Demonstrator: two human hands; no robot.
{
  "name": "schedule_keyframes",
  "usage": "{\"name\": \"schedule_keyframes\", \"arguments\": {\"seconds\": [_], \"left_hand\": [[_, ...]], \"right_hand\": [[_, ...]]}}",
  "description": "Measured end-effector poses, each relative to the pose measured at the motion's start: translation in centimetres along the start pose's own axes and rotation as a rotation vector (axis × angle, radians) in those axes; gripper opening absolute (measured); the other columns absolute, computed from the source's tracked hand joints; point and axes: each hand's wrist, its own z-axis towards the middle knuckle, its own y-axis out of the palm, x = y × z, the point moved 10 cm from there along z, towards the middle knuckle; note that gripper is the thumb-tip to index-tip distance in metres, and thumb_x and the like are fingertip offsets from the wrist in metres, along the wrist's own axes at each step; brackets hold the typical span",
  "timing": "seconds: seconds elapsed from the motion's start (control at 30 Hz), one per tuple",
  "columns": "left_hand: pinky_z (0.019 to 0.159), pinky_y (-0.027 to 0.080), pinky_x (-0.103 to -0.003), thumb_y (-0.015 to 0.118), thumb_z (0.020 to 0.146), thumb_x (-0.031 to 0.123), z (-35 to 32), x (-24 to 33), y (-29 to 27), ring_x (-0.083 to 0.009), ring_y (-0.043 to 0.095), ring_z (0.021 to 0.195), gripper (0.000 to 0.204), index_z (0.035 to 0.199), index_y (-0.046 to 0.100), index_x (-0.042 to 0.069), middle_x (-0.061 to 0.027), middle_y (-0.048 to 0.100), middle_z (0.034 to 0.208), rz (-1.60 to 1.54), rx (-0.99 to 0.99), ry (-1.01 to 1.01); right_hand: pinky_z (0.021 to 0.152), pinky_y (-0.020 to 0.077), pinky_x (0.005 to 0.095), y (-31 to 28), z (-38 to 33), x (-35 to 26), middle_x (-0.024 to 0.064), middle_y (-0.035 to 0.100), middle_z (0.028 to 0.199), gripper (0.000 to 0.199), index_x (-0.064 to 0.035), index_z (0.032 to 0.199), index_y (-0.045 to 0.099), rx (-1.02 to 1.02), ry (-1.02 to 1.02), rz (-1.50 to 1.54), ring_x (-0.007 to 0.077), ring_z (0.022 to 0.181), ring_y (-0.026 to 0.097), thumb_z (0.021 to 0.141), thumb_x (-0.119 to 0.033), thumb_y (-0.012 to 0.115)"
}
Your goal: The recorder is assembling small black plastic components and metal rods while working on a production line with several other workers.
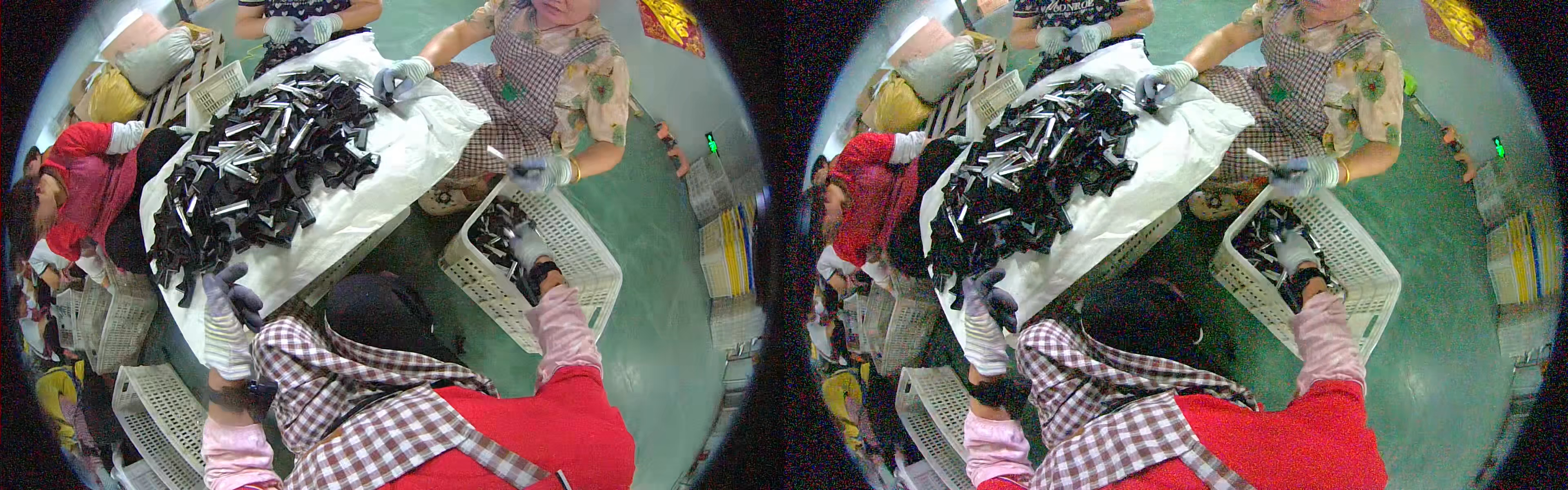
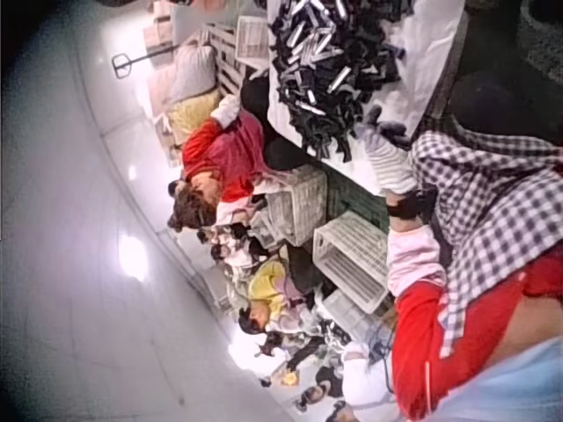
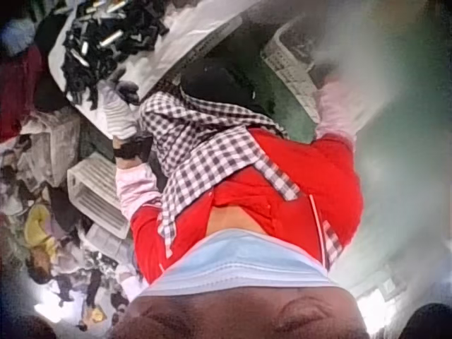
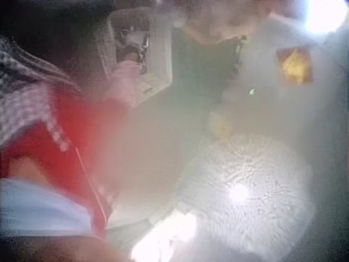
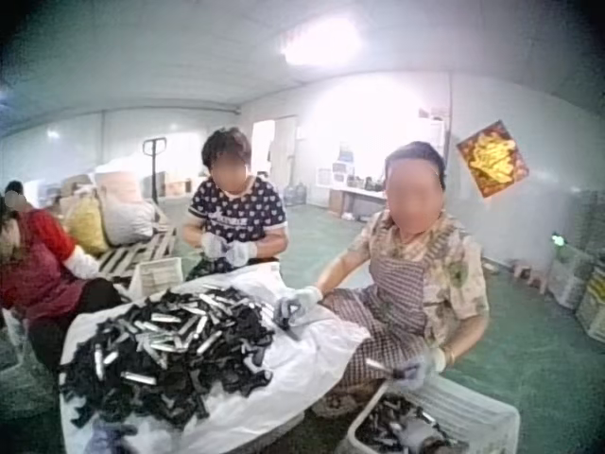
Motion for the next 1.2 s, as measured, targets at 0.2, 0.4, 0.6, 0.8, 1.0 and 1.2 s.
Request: {"name": "schedule_keyframes", "arguments": {"seconds": [0.2, 0.4, 0.6, 0.8, 1.0, 1.2], "left_hand": [[0.045, 0.038, -0.023, 0.041, 0.092, 0.064, 2.4, -1.5, 2.4, -0.0097, 0.049, 0.048, 0.066, 0.115, 0.057, 0.004, -0.0037, 0.057, 0.065, 0.031, -0.118, -0.079], [0.045, 0.041, -0.024, 0.044, 0.096, 0.052, 4.9, -3.8, -4.3, -0.0108, 0.051, 0.049, 0.051, 0.116, 0.056, 0.006, -0.0057, 0.060, 0.069, 0.172, 0.051, -0.115], [0.074, 0.049, -0.038, 0.060, 0.092, 0.032, 7.0, -1.8, -6.0, -0.0292, 0.063, 0.079, 0.031, 0.106, 0.062, 0.005, -0.0171, 0.066, 0.090, 0.738, 0.179, 0.377], [0.073, 0.049, -0.036, 0.062, 0.090, 0.032, 4.3, 0.2, -9.6, -0.0264, 0.063, 0.077, 0.032, 0.105, 0.062, 0.004, -0.0155, 0.067, 0.093, 0.755, 0.414, 0.254], [0.088, 0.047, -0.043, 0.068, 0.083, 0.025, 3.7, -1.4, -10.6, -0.0356, 0.059, 0.100, 0.039, 0.115, 0.060, 0.005, -0.0193, 0.061, 0.109, 0.937, 0.331, 0.346], [0.078, 0.051, -0.044, 0.072, 0.075, 0.031, 5.8, -1.2, -7.0, -0.0337, 0.061, 0.092, 0.051, 0.119, 0.057, 0.011, -0.0160, 0.056, 0.112, 1.312, 0.205, 0.317]], "right_hand": [[0.083, 0.0488, 0.0433, 7.6, -1.0, 19.8, 0.0242, 0.066, 0.100, 0.045, -0.0024, 0.105, 0.066, -0.318, 0.404, -0.597, 0.0385, 0.094, 0.064, 0.082, -0.042, 0.063], [0.085, 0.0495, 0.0447, 2.0, -1.6, -2.7, 0.0201, 0.065, 0.106, 0.034, -0.0100, 0.113, 0.065, -0.285, -0.098, -0.283, 0.0356, 0.100, 0.063, 0.086, -0.029, 0.058], [0.083, 0.0496, 0.0438, -6.8, -9.5, -32.4, 0.0183, 0.065, 0.100, 0.029, -0.0065, 0.111, 0.063, -0.017, -0.880, 0.262, 0.0372, 0.094, 0.061, 0.084, -0.016, 0.060], [0.072, 0.0499, 0.0439, -4.5, -11.7, -50.6, 0.0114, 0.063, 0.099, 0.031, -0.0101, 0.111, 0.058, 0.271, -1.292, 0.244, 0.0327, 0.085, 0.061, 0.082, -0.021, 0.063], [0.063, 0.0502, 0.0411, 0.5, -9.7, -59.0, 0.0089, 0.065, 0.080, 0.013, -0.0110, 0.092, 0.063, 0.407, -1.189, -0.135, 0.0274, 0.076, 0.066, 0.085, -0.016, 0.053], [0.064, 0.0519, 0.0412, 2.4, -8.3, -61.3, 0.0092, 0.067, 0.084, 0.017, -0.0124, 0.088, 0.067, 0.302, -1.162, -0.256, 0.0263, 0.079, 0.068, 0.088, -0.015, 0.050]]}}
